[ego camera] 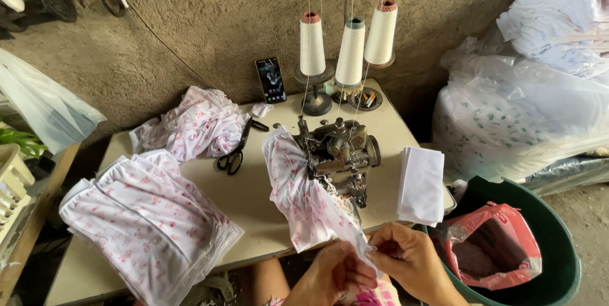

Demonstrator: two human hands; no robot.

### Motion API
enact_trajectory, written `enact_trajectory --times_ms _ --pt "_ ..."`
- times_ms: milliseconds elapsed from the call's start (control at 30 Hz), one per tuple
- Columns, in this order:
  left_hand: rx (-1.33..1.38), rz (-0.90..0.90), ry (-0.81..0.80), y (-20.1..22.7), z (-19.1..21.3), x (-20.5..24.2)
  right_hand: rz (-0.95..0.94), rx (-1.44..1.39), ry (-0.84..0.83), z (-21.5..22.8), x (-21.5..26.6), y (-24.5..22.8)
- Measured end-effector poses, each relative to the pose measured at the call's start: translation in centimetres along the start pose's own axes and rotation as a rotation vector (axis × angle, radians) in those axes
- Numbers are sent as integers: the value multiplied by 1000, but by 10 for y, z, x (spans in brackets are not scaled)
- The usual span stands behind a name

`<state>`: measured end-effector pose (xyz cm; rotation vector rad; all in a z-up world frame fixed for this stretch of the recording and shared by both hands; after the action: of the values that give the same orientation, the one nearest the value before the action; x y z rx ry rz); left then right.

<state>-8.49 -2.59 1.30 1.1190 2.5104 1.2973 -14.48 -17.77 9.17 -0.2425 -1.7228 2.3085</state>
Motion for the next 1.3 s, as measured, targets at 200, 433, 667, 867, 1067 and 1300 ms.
enact_trajectory --times_ms 200,433,667,867,1067,1300 --pt "606 -219 181 -26 53 -68 -4 -359 -18 12 -12 13" --pt "-830 -977 778 109 110 -21 -294 -689 -251 -17 -23 124" --pt "-650 -733 734 132 74 -34 -743 -776 -222 -71 -30 213" --pt "158 -527 614 15 104 -47 -538 -953 -635 -54 -18 172" --pt "263 -428 391 29 110 -52 -554 -1097 -611 -47 -19 211" --pt "-995 -1309 590 94 43 -18 -516 -817 -401 -40 -29 208"
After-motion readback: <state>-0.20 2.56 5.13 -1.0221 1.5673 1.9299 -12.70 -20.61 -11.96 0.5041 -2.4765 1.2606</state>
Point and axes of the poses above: each hand's wrist, its own x-axis away from the middle knuckle, its own z-axis out of the back of the hand, y = z × x, the point moved 4 cm from there along -x, towards the middle knuckle, and after that the axes turned 14 degrees about -z, right-handed, at the moved point
